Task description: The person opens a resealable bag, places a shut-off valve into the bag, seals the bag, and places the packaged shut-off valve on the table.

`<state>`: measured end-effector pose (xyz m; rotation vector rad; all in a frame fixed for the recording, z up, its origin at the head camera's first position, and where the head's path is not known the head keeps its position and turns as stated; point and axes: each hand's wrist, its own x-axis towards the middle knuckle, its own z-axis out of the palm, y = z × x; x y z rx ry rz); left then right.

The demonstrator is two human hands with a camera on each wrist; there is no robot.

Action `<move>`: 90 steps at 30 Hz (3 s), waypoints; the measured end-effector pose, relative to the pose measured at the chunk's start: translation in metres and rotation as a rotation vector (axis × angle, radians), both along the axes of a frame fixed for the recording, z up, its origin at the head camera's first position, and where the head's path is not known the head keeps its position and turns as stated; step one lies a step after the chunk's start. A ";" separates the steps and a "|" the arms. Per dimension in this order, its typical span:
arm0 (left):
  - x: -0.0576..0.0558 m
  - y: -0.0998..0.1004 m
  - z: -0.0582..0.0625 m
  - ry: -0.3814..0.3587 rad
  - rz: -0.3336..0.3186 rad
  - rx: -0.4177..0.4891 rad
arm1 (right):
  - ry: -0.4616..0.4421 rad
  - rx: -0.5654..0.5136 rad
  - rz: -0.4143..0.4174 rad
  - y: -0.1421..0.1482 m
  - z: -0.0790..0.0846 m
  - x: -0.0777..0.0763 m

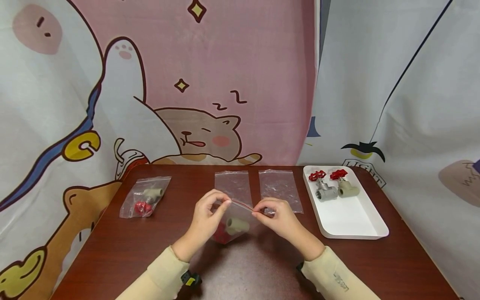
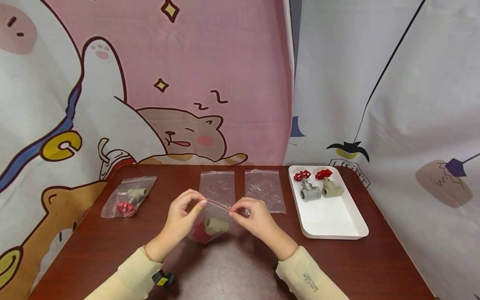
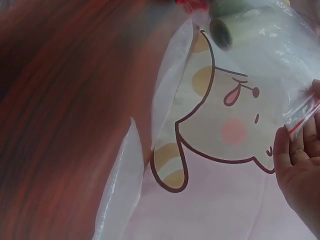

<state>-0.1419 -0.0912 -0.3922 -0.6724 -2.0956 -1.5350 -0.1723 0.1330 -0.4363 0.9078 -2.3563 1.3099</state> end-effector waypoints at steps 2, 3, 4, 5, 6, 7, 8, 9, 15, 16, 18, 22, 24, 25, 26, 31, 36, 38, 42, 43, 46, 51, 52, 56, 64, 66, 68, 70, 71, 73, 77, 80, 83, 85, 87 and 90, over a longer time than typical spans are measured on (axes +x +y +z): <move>0.000 0.000 0.000 0.006 0.009 0.000 | -0.007 -0.001 -0.002 0.001 0.000 0.002; 0.000 0.000 0.000 0.009 0.012 -0.001 | -0.010 -0.004 -0.003 0.001 0.002 0.003; 0.000 0.000 0.000 0.011 0.012 0.000 | -0.012 -0.008 -0.003 0.001 0.004 0.005; 0.000 0.000 0.000 0.013 0.012 0.001 | -0.015 -0.014 -0.001 0.001 0.006 0.008; 0.000 0.000 0.001 0.014 0.010 0.000 | -0.018 -0.018 0.000 0.001 0.010 0.011; 0.000 0.000 0.001 0.012 0.007 0.000 | -0.019 -0.023 0.003 0.001 0.014 0.013; 0.000 0.000 0.001 0.010 0.005 -0.003 | -0.021 -0.025 0.006 0.000 0.018 0.015; 0.000 0.000 0.002 0.007 0.005 -0.005 | -0.019 -0.024 0.008 0.000 0.022 0.017; 0.000 0.000 0.002 -0.006 0.015 -0.005 | -0.006 -0.012 0.022 0.001 0.031 0.022; 0.000 0.000 0.001 -0.008 0.014 -0.005 | -0.005 -0.011 0.023 0.001 0.031 0.022; 0.000 0.000 0.001 -0.012 0.017 -0.009 | -0.004 -0.011 0.023 0.002 0.030 0.022; 0.000 0.000 0.001 -0.008 0.023 -0.013 | 0.004 -0.014 0.018 0.002 0.028 0.021; 0.000 0.000 0.001 -0.007 0.025 -0.014 | 0.011 -0.014 0.015 0.002 0.027 0.021; 0.000 0.000 0.001 -0.007 0.026 -0.014 | 0.009 -0.014 0.012 0.002 0.027 0.021; 0.000 0.000 0.001 -0.006 0.026 -0.014 | 0.005 -0.014 0.009 0.002 0.027 0.021; 0.000 -0.001 0.001 -0.006 0.028 -0.012 | 0.003 0.001 -0.004 0.004 0.026 0.022; 0.000 -0.002 0.000 0.007 0.019 0.000 | 0.030 0.003 -0.015 0.008 0.022 0.023; -0.001 -0.002 0.000 0.015 0.016 0.001 | 0.034 -0.001 -0.011 0.009 0.021 0.023; -0.002 -0.002 -0.001 0.014 0.019 0.000 | 0.046 -0.002 -0.004 0.011 0.018 0.021; -0.002 -0.002 -0.001 0.014 0.021 -0.001 | 0.046 -0.003 -0.004 0.012 0.017 0.021; -0.002 -0.002 -0.001 0.015 0.025 -0.001 | 0.045 -0.001 -0.008 0.013 0.016 0.021; -0.002 -0.002 0.000 0.014 0.021 0.005 | 0.045 -0.008 -0.003 0.013 0.016 0.021; -0.002 -0.002 0.000 0.009 0.019 0.006 | 0.048 -0.009 -0.002 0.013 0.016 0.021; -0.002 -0.002 0.000 0.006 0.013 0.007 | 0.070 -0.011 0.000 0.014 0.016 0.022; -0.004 -0.002 -0.002 0.019 0.009 0.019 | 0.131 -0.022 -0.005 0.013 0.014 0.022; -0.004 -0.003 -0.003 0.010 0.004 0.030 | 0.113 -0.021 -0.007 0.013 0.013 0.022; -0.004 -0.003 -0.003 0.001 0.000 0.042 | 0.090 -0.015 -0.012 0.014 0.013 0.022; -0.004 -0.003 -0.003 -0.005 0.002 0.046 | 0.079 -0.010 -0.020 0.015 0.013 0.022; -0.004 -0.003 -0.003 -0.008 0.002 0.047 | 0.078 -0.008 -0.023 0.016 0.012 0.022; -0.004 -0.003 -0.002 -0.010 0.002 0.048 | 0.079 -0.008 -0.027 0.017 0.009 0.021; -0.004 -0.003 -0.003 -0.014 -0.002 0.048 | 0.089 -0.015 -0.028 0.022 -0.007 0.014; -0.004 -0.003 -0.003 -0.017 -0.003 0.050 | 0.091 -0.008 -0.031 0.026 -0.020 0.008; -0.004 -0.003 -0.003 -0.022 -0.007 0.050 | 0.089 0.012 -0.036 0.029 -0.027 0.005; -0.004 -0.003 -0.003 -0.023 -0.008 0.048 | 0.081 0.028 -0.037 0.031 -0.028 0.004; -0.004 -0.003 -0.003 -0.023 -0.010 0.049 | 0.071 0.044 -0.036 0.031 -0.028 0.004; -0.004 -0.003 -0.004 -0.026 -0.010 0.048 | 0.060 0.066 -0.035 0.032 -0.027 0.004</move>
